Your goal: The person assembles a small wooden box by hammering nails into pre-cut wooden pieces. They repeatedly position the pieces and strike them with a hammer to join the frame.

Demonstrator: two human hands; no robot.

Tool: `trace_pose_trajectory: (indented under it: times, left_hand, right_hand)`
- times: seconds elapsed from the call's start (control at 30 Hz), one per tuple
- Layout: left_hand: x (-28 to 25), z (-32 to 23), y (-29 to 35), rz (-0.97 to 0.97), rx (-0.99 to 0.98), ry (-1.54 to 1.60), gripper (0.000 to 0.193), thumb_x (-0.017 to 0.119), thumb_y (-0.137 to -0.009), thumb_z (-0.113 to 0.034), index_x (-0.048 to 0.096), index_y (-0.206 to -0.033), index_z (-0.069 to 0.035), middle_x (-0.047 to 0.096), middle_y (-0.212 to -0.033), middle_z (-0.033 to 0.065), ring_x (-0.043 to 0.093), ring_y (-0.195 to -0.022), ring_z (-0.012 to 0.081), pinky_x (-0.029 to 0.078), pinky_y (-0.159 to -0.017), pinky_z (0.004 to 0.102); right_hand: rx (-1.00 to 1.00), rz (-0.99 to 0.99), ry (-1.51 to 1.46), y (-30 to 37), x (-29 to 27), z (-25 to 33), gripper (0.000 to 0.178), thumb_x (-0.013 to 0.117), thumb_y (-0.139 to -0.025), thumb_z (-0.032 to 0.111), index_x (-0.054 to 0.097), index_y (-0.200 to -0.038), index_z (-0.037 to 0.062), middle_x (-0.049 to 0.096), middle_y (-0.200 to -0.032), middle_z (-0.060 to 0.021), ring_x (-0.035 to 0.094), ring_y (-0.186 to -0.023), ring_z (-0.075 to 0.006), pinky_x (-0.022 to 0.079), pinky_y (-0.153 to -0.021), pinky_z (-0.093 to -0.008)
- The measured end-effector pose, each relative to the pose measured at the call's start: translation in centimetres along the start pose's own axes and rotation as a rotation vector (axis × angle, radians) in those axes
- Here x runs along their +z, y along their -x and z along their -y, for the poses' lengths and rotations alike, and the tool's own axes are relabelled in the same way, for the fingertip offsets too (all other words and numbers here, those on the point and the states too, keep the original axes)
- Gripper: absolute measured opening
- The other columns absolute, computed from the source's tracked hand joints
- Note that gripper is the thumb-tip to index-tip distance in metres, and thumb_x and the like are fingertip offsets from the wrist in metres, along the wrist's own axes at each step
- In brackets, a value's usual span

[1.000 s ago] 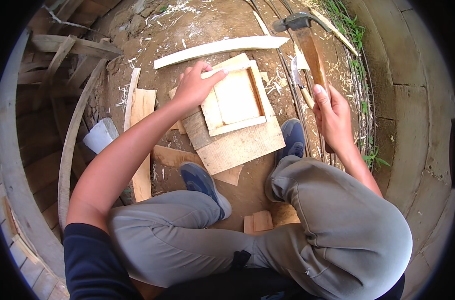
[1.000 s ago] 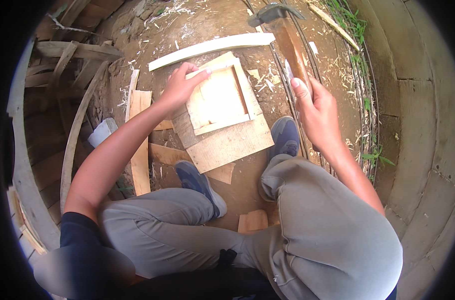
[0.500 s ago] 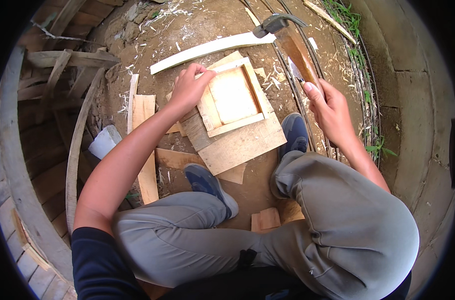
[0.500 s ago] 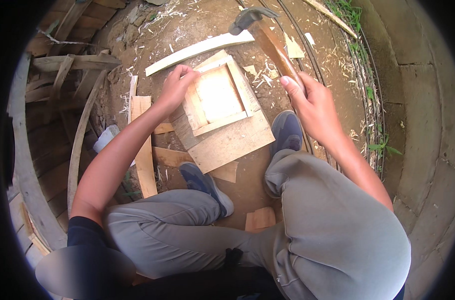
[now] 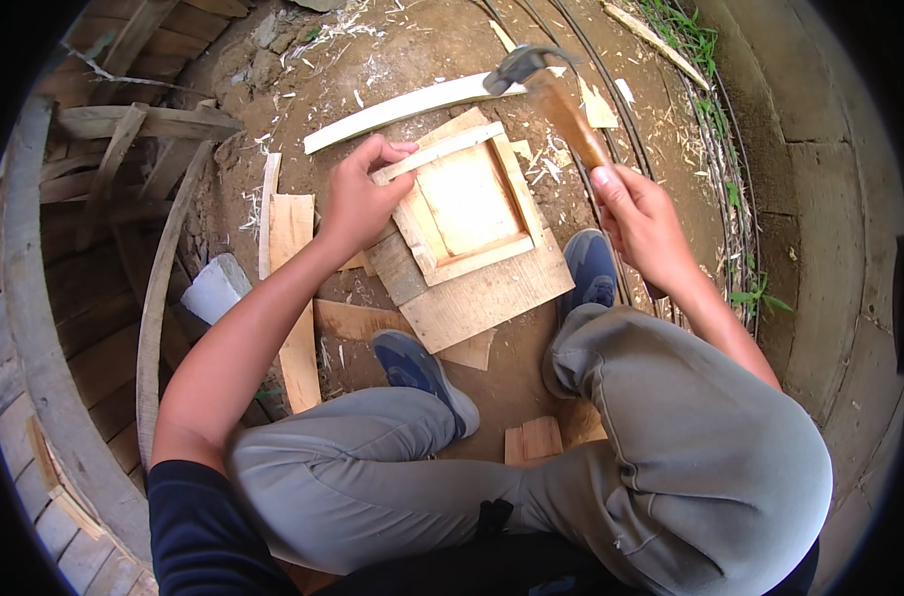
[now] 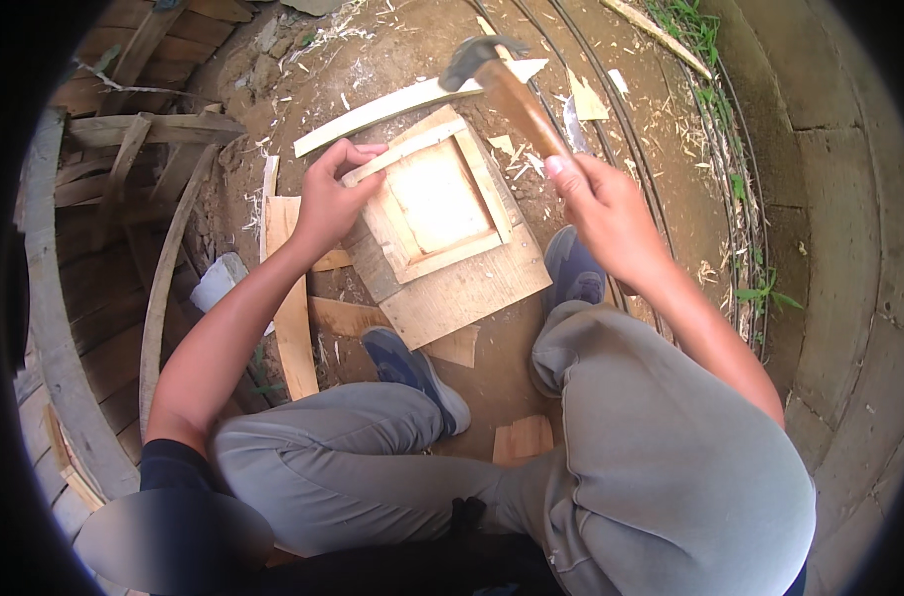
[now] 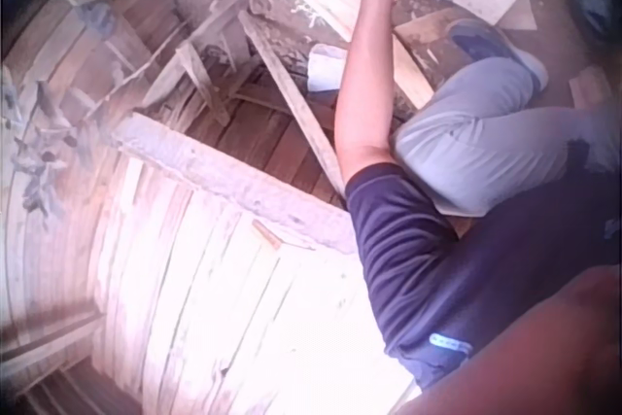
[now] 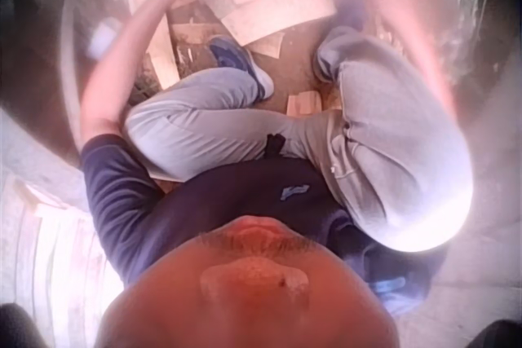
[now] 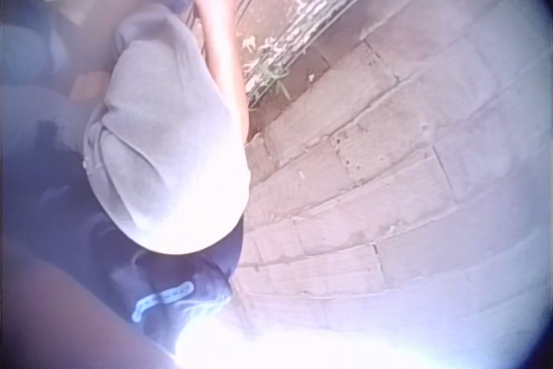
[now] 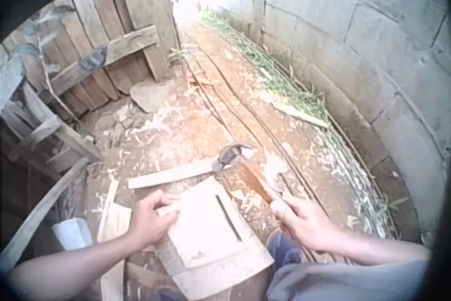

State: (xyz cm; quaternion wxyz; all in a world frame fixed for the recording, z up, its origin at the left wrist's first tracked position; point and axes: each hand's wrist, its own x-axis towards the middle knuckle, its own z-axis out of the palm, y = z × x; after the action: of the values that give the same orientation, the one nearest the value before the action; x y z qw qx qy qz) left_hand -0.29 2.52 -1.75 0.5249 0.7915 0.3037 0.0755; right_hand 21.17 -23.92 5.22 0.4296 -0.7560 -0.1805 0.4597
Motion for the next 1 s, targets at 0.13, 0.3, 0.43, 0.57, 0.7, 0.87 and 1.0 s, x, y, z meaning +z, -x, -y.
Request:
trace_pose_trajectory:
  times: [0.13,0.3,0.43,0.57,0.7,0.87,1.0]
  left_hand:
    - [-0.3,-2.5,0.3,0.03,-0.019,0.051,0.025,0.067,-0.078,0.002,0.062,-0.103,0.0,0.069,-0.121,0.0117,0.063,-0.111,0.0158,0.047,-0.101,0.0333]
    - [-2.3,-6.6,-0.2,0.474,-0.315,0.085,0.056,0.066,-0.075,-0.001,0.061,-0.131,0.001,0.066,-0.118,0.0051,0.059,-0.111,0.0107,0.045,-0.101,0.028]
    - [-2.1,-8.1,0.5,0.463,-0.206,0.126,0.054,0.065,-0.073,-0.001,0.063,-0.127,0.002,0.067,-0.118,0.0052,0.059,-0.112,0.0119,0.044,-0.102,0.0281]
    - [-2.0,-8.9,0.8,0.463,-0.092,0.059,0.055,0.065,-0.07,-0.001,0.064,-0.126,0.001,0.067,-0.118,0.0051,0.059,-0.11,0.0129,0.044,-0.101,0.0281]
    - [-1.8,-9.8,0.9,0.47,-0.065,0.028,0.055,0.065,-0.07,-0.002,0.064,-0.125,0.001,0.067,-0.119,0.0055,0.059,-0.111,0.013,0.044,-0.101,0.0283]
    - [-1.7,-9.4,1.0,0.435,-0.114,0.066,0.056,0.066,-0.07,-0.003,0.063,-0.126,0.001,0.066,-0.119,0.0054,0.059,-0.112,0.0133,0.044,-0.101,0.0288]
    - [-1.7,-9.3,1.0,0.398,-0.08,0.047,0.058,0.066,-0.071,-0.006,0.062,-0.128,0.0,0.066,-0.12,0.0054,0.058,-0.114,0.0144,0.043,-0.103,0.0302]
  right_hand:
    - [0.08,0.002,-0.253,0.0,-1.4,0.8,0.036,0.055,-0.106,0.042,0.054,-0.09,0.0103,0.039,-0.061,0.0074,0.032,-0.044,-0.0022,0.025,-0.037,-0.0229]
    - [0.074,-0.093,-0.246,-0.2,-2.8,0.5,0.039,0.049,-0.108,0.045,0.049,-0.092,0.0097,0.039,-0.063,0.0045,0.028,-0.041,-0.0029,0.022,-0.034,-0.022]
    - [0.079,-0.085,-0.229,-0.2,-3.4,0.1,0.038,0.049,-0.108,0.045,0.05,-0.093,0.0099,0.04,-0.063,0.0042,0.029,-0.041,-0.0032,0.022,-0.034,-0.022]
    - [0.084,-0.062,-0.205,-0.1,-3.3,-0.3,0.038,0.049,-0.108,0.044,0.05,-0.092,0.0101,0.04,-0.063,0.0043,0.029,-0.04,-0.0034,0.023,-0.034,-0.0218]
    - [0.075,-0.037,-0.193,0.3,-3.1,0.1,0.036,0.052,-0.107,0.044,0.05,-0.089,0.0123,0.039,-0.062,0.0071,0.031,-0.043,-0.002,0.023,-0.036,-0.0219]
    - [0.043,0.001,-0.123,0.5,-3.3,0.1,0.037,0.05,-0.108,0.043,0.05,-0.091,0.0101,0.04,-0.063,0.0049,0.03,-0.042,-0.003,0.025,-0.036,-0.0219]
    - [0.018,-0.004,-0.086,0.8,-3.2,0.4,0.035,0.051,-0.108,0.042,0.05,-0.091,0.0108,0.041,-0.064,0.0052,0.031,-0.043,-0.0028,0.025,-0.037,-0.0215]
